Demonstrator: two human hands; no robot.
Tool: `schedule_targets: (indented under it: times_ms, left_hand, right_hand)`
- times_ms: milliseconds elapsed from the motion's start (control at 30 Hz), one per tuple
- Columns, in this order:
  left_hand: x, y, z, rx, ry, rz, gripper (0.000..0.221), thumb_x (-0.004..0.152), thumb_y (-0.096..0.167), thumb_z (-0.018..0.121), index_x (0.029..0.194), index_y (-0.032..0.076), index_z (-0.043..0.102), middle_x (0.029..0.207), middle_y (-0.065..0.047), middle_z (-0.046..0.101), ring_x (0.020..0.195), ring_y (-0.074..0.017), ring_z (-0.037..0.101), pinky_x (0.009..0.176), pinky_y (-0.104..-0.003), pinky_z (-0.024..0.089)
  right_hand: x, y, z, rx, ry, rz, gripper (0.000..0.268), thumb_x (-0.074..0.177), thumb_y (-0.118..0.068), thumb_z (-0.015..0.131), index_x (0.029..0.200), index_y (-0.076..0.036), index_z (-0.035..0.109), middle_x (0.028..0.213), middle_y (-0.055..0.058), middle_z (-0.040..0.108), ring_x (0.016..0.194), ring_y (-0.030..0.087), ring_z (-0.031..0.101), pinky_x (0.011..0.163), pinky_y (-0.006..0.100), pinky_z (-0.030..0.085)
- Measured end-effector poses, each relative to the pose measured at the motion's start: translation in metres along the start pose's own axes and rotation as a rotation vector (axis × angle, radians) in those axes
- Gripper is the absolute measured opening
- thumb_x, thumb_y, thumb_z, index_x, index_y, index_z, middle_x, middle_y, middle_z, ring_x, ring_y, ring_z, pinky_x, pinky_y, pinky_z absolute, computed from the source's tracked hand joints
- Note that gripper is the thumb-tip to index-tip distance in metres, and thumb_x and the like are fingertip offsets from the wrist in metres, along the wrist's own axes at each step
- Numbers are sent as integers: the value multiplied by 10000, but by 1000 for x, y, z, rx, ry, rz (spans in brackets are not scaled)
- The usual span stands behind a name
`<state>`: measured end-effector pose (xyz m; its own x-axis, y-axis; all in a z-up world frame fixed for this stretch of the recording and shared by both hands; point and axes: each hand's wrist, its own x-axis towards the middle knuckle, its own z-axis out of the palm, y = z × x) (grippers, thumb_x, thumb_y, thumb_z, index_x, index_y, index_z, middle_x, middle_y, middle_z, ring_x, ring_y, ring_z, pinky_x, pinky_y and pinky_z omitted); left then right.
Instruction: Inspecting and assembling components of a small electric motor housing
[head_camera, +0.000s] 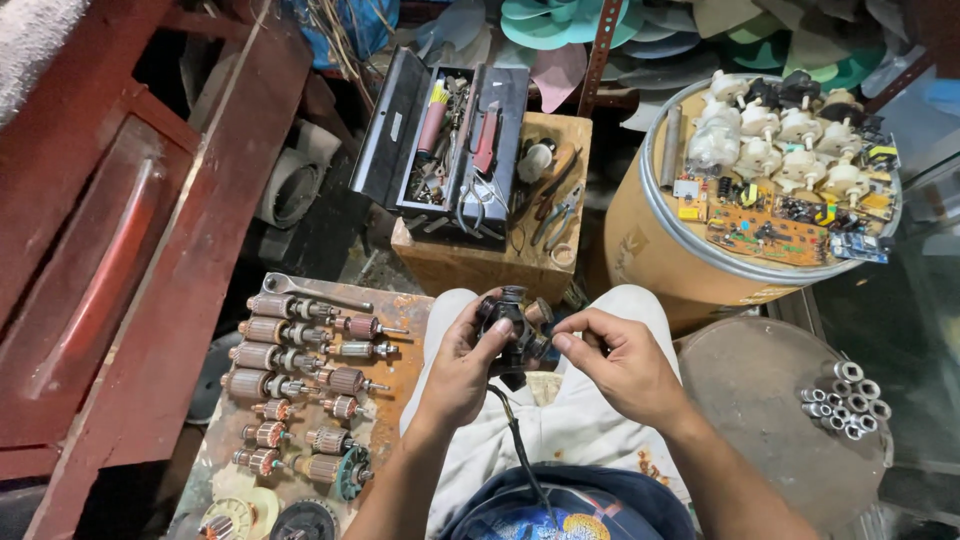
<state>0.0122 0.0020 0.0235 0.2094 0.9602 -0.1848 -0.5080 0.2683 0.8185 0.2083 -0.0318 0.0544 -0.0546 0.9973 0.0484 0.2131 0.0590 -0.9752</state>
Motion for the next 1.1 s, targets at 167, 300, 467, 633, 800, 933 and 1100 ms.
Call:
schedule_targets:
  times_ms: [167, 300, 467, 633, 800, 933, 1100]
  left_hand:
    - [14, -6, -16, 358, -57, 113, 516, 953, 130, 629, 1427, -34, 507, 1161, -201, 656, 1030, -245, 642, 882, -401, 571]
    - [30, -27, -35, 395, -31, 155, 398, 1011, 212, 604, 1339, 7, 513, 815, -228, 646, 486, -297, 652, 370, -350, 571]
    - [27, -17, -21, 379, 24, 173, 340, 998, 205, 637, 1266, -1, 599, 821, -156, 686, 668, -191, 659, 541, -324, 591]
    - [31, -29, -23, 266, -30, 130, 338, 1016, 181, 610, 1279, -22, 548, 707, -207, 633, 411, -240, 602, 306, -290, 510]
    - [33, -43, -30, -33, -40, 51, 327, 982, 176, 663, 1229, -32, 610, 686, -145, 591, 442, -189, 601, 308, -280, 513]
    - [22, -24, -20, -112, -66, 36, 361, 943, 132, 705, 1241, -47, 609, 679, -149, 594, 495, -186, 613, 355, -291, 539]
    - [10, 3, -10, 276, -154, 88, 458, 843, 157, 831, 1252, 26, 672, 962, -140, 702, 873, -167, 669, 724, -321, 620]
  right_hand:
    - [5, 2, 0, -153, 29, -62, 119, 854, -123, 742, 924, -65, 819, 552, 5, 559, 486, 98, 450, 465, 267, 394]
    - [6, 1, 0, -231, 64, -215, 115, 875, -142, 738, 959, -98, 803, 508, 107, 480, 471, 207, 527, 500, 353, 486]
    - [6, -7, -4, -156, 67, -184, 88, 901, -122, 714, 929, -111, 797, 507, -3, 413, 501, 91, 444, 483, 265, 429]
    - [6, -3, -7, -143, 54, -179, 73, 902, -115, 723, 912, -104, 794, 492, -18, 405, 485, 75, 415, 465, 238, 401]
    - [8, 8, -15, -152, 108, -194, 43, 887, -98, 744, 905, -78, 777, 494, 1, 403, 504, 82, 426, 498, 253, 427]
    - [19, 4, -15, -177, 117, -227, 30, 896, -66, 745, 903, -58, 773, 595, 67, 555, 594, 150, 564, 614, 316, 507]
    - [32, 9, -17, -182, 177, -296, 47, 962, -30, 707, 967, -20, 752, 736, 103, 623, 721, 177, 609, 710, 348, 528]
